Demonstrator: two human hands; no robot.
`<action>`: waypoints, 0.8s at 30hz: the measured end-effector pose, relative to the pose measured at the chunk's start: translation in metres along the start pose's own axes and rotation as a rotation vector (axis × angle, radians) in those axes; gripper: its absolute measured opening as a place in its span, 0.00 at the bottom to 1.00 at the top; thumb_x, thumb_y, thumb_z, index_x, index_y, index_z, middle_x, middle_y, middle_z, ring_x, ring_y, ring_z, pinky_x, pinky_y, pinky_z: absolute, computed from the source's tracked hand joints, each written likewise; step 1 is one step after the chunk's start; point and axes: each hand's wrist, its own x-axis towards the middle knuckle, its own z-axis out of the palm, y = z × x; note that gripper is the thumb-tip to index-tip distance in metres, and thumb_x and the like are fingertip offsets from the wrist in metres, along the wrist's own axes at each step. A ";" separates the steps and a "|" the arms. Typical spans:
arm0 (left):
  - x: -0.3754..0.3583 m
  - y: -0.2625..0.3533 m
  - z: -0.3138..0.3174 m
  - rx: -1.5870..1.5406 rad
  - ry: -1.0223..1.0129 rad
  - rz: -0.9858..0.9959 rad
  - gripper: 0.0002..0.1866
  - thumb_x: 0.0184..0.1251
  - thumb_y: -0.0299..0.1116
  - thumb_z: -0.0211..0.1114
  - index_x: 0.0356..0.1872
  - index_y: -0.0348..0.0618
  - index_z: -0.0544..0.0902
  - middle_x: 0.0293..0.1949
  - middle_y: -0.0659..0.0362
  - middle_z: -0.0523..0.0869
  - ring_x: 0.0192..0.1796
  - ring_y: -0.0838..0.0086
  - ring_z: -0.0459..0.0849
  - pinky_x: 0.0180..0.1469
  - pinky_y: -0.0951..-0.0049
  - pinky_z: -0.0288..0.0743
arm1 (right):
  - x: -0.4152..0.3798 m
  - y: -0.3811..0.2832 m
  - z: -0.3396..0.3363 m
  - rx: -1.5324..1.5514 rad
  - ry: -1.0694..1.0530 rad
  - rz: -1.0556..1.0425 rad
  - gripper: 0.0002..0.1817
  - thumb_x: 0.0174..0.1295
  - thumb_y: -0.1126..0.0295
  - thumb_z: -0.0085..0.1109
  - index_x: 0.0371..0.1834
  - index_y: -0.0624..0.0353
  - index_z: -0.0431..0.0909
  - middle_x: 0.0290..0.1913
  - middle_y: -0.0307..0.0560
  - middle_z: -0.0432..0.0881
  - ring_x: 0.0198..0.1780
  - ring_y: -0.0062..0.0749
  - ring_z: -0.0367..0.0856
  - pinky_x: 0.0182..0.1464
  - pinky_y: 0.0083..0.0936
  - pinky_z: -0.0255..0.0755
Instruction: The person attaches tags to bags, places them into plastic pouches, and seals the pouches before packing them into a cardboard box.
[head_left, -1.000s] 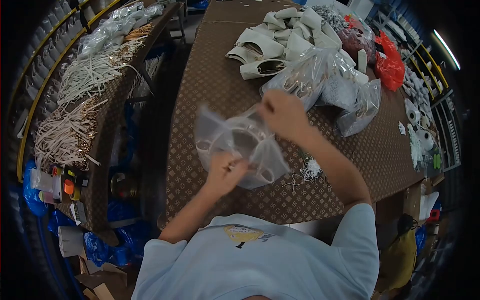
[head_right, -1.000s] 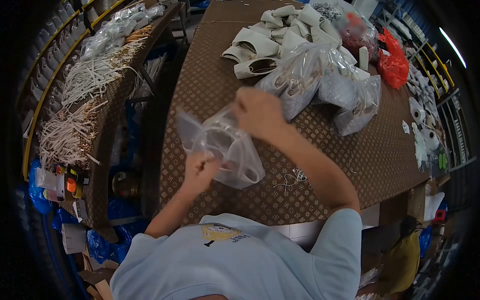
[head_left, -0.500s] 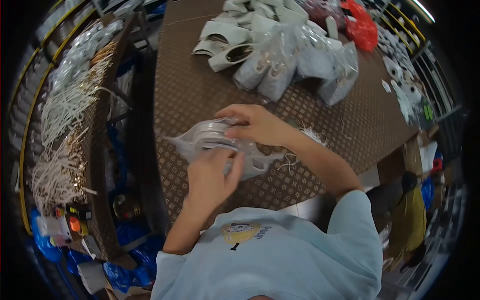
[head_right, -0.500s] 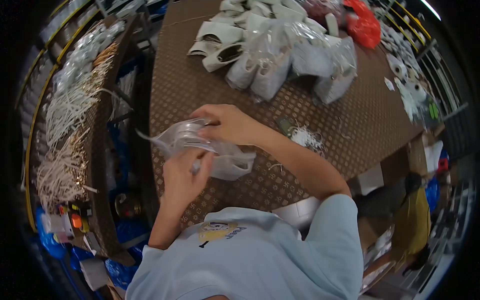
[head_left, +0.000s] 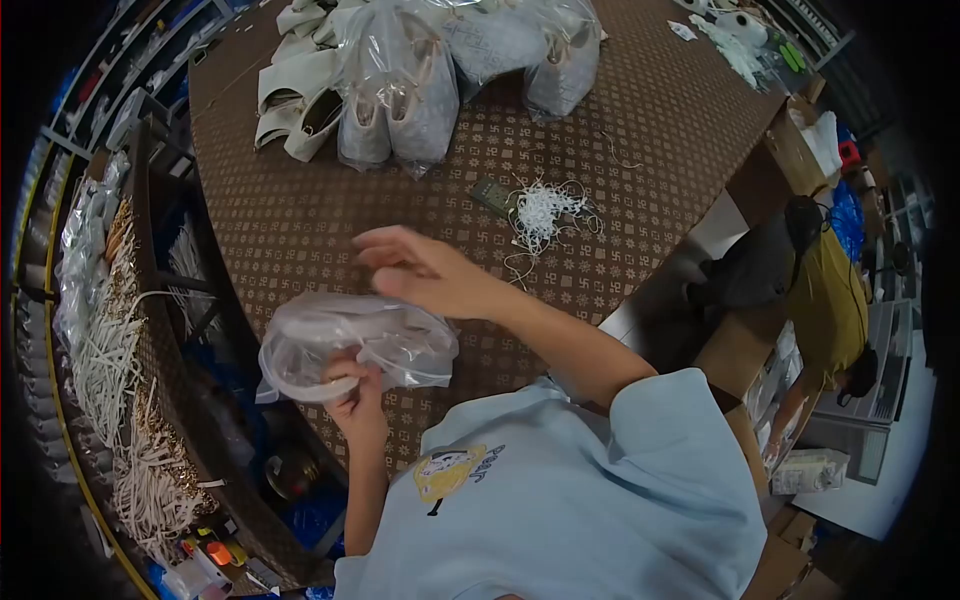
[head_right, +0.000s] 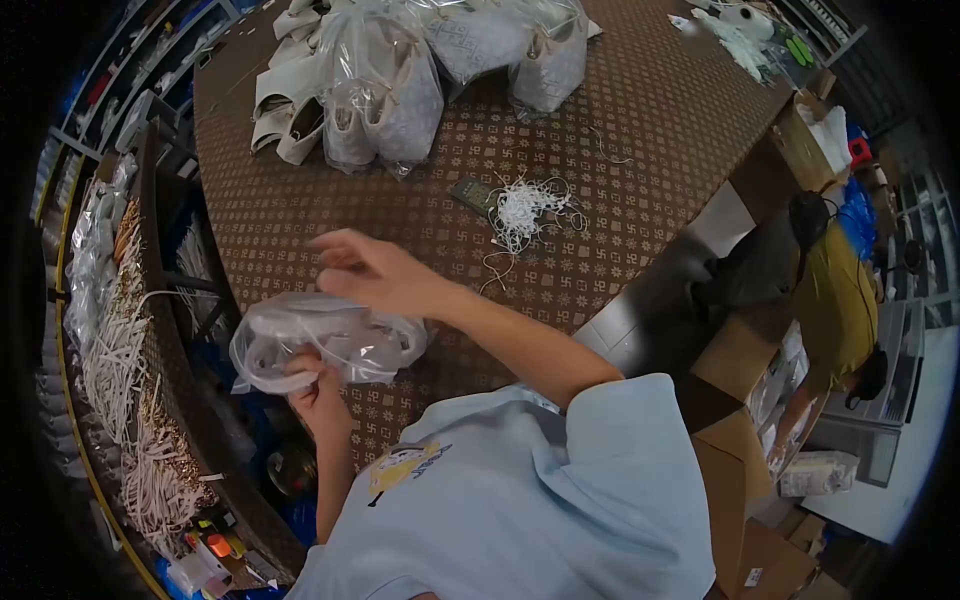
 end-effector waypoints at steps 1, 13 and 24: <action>-0.006 -0.002 -0.006 0.005 0.012 -0.002 0.07 0.58 0.17 0.55 0.33 0.41 0.73 0.37 0.62 0.78 0.43 0.81 0.74 0.45 0.81 0.67 | -0.007 0.009 -0.021 -0.046 0.079 0.083 0.17 0.64 0.65 0.56 0.53 0.60 0.72 0.42 0.44 0.82 0.43 0.24 0.79 0.45 0.27 0.72; 0.002 0.035 0.003 0.174 -0.092 -0.341 0.11 0.64 0.27 0.61 0.46 0.36 0.77 0.41 0.59 0.81 0.41 0.79 0.77 0.44 0.80 0.70 | 0.014 0.176 -0.176 -1.585 0.346 0.487 0.29 0.44 0.47 0.68 0.47 0.53 0.79 0.49 0.47 0.74 0.56 0.43 0.68 0.50 0.41 0.70; 0.029 0.038 0.024 0.005 -0.124 -0.297 0.17 0.65 0.39 0.62 0.45 0.34 0.79 0.39 0.59 0.82 0.40 0.79 0.77 0.43 0.79 0.70 | 0.031 0.134 -0.175 -0.996 0.698 0.282 0.37 0.48 0.46 0.67 0.57 0.58 0.73 0.54 0.50 0.74 0.57 0.47 0.68 0.59 0.39 0.62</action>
